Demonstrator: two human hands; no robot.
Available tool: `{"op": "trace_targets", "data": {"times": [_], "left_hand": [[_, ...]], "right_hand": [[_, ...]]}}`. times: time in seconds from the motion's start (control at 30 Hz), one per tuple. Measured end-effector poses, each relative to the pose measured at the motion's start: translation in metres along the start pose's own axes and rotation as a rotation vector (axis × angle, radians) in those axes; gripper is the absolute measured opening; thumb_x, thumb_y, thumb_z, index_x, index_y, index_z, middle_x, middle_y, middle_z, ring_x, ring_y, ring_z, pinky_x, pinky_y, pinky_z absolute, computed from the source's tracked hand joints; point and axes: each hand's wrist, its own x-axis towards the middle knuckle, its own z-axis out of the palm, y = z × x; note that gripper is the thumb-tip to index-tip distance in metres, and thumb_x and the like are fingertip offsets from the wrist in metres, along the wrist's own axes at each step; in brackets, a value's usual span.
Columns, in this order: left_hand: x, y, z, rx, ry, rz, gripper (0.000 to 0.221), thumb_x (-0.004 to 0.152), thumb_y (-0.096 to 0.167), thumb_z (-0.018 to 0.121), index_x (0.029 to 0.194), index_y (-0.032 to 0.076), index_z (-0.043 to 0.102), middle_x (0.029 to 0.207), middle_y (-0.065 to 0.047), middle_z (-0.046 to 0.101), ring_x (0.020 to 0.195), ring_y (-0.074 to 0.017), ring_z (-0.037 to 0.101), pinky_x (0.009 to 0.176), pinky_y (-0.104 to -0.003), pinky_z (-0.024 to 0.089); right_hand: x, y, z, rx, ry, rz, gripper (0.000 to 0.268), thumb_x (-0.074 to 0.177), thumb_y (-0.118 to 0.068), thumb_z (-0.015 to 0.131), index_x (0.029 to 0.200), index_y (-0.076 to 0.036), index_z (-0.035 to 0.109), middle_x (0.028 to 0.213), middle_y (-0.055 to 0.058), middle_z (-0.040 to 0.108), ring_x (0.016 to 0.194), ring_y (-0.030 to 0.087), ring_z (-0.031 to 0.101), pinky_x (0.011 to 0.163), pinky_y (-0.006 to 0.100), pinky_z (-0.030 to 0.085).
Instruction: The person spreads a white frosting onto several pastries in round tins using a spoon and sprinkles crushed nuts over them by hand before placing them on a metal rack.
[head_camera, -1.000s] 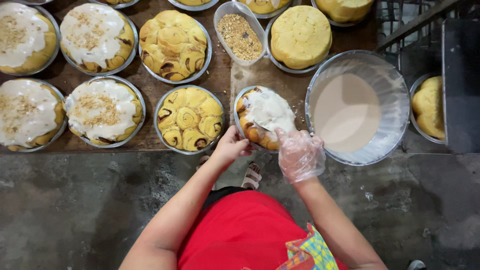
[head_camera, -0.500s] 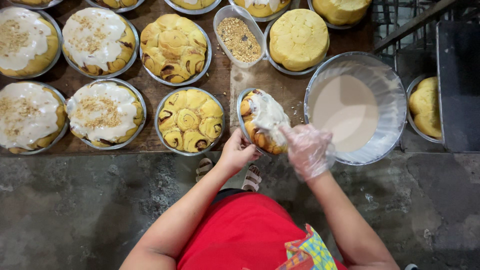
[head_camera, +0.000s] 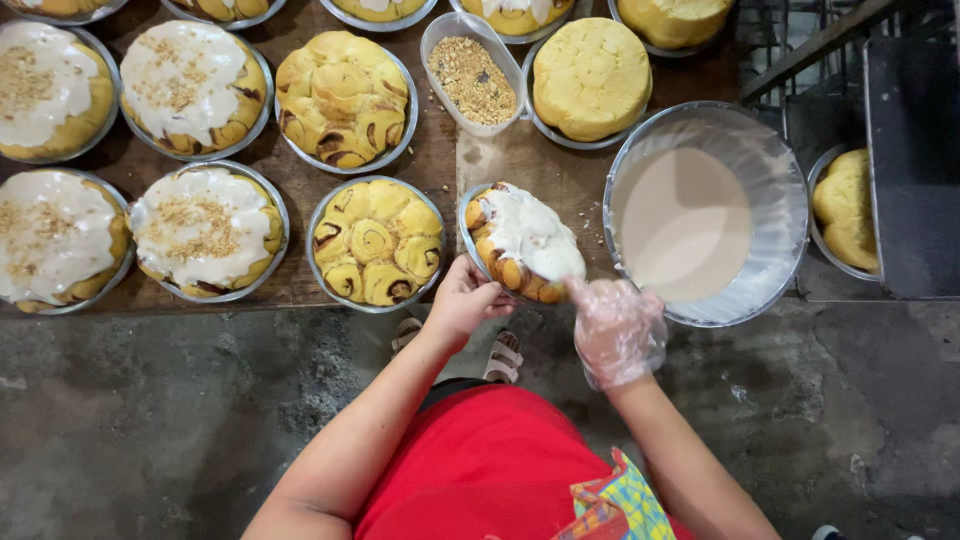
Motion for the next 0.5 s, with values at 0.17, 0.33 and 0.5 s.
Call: {"op": "trace_targets", "data": {"times": [0.17,0.33,0.5], "left_hand": [[-0.008,0.023,0.008,0.061,0.003,0.028,0.029,0.09,0.001,0.056,0.116,0.006,0.044,0.105,-0.012,0.064,0.084,-0.0249,0.074,0.071,-0.038,0.064],[-0.006,0.039,0.011,0.096,0.022,0.0,0.028,0.089,0.004,0.055,0.115,0.008,0.045,0.103,-0.014,0.067,0.077,-0.0234,0.074,0.066,-0.035,0.062],[0.002,0.059,0.0,0.132,0.044,-0.012,0.024,0.088,0.005,0.059,0.102,0.003,0.039,0.087,-0.018,0.067,0.069,-0.0261,0.074,0.061,-0.037,0.064]], "right_hand": [[0.003,0.016,-0.017,0.197,-0.16,0.16,0.041,0.084,-0.008,0.063,0.111,-0.036,0.077,0.082,-0.003,0.067,0.078,0.022,0.064,0.072,0.039,0.048],[0.005,0.011,-0.02,-0.029,0.012,0.003,0.04,0.083,-0.009,0.066,0.114,-0.031,0.077,0.081,-0.005,0.067,0.079,0.021,0.065,0.066,0.044,0.043],[-0.007,0.02,-0.031,-0.069,-0.067,-0.115,0.046,0.077,-0.01,0.066,0.119,-0.027,0.077,0.08,-0.004,0.065,0.08,0.019,0.064,0.068,0.045,0.044]]}}
